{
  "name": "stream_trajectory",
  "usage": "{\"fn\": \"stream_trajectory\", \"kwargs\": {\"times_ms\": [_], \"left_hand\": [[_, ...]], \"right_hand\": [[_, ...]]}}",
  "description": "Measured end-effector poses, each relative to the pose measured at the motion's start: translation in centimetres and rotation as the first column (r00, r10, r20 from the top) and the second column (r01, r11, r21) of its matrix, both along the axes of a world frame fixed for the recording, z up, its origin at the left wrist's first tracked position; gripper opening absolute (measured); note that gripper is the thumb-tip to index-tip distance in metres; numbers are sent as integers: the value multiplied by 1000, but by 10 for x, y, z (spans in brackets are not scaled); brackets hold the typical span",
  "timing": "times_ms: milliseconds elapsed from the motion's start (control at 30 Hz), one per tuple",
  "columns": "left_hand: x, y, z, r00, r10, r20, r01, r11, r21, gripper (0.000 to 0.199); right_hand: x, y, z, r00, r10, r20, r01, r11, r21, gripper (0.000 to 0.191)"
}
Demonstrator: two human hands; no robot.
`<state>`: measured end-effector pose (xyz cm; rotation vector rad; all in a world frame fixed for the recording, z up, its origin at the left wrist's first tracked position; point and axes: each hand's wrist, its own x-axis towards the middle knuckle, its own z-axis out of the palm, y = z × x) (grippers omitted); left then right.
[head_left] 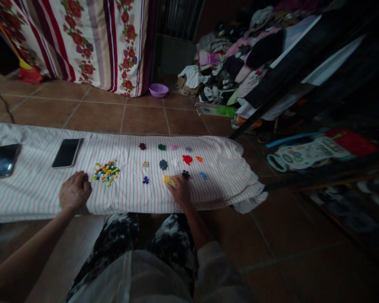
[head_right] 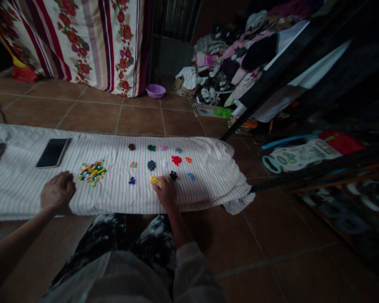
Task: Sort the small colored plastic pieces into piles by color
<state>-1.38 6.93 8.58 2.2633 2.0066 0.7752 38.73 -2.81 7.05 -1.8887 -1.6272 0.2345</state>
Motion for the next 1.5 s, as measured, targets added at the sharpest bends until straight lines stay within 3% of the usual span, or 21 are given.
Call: {"fn": "stream_trajectory", "kwargs": {"times_ms": [600,800,1333,1500], "left_hand": [[2,-1,4,1000,6,-25,-6,1000,-16,38],[-3,3,-1,999,-23,-44,23,1000,21,35],[-1,1,-1,999,-4,-34,6,999,41,39],[-1,1,-4,1000,-6,-8,6,1000,27,39]], "right_hand": [[-20,10,-2,997,-25,72,21,999,48,25],[-23,12,-5,994,-43,99,34,995,96,14],[-25,13,-5,992,-63,110,45,986,163,11],[-28,16,-5,988,-113,106,97,985,145,9]]}}
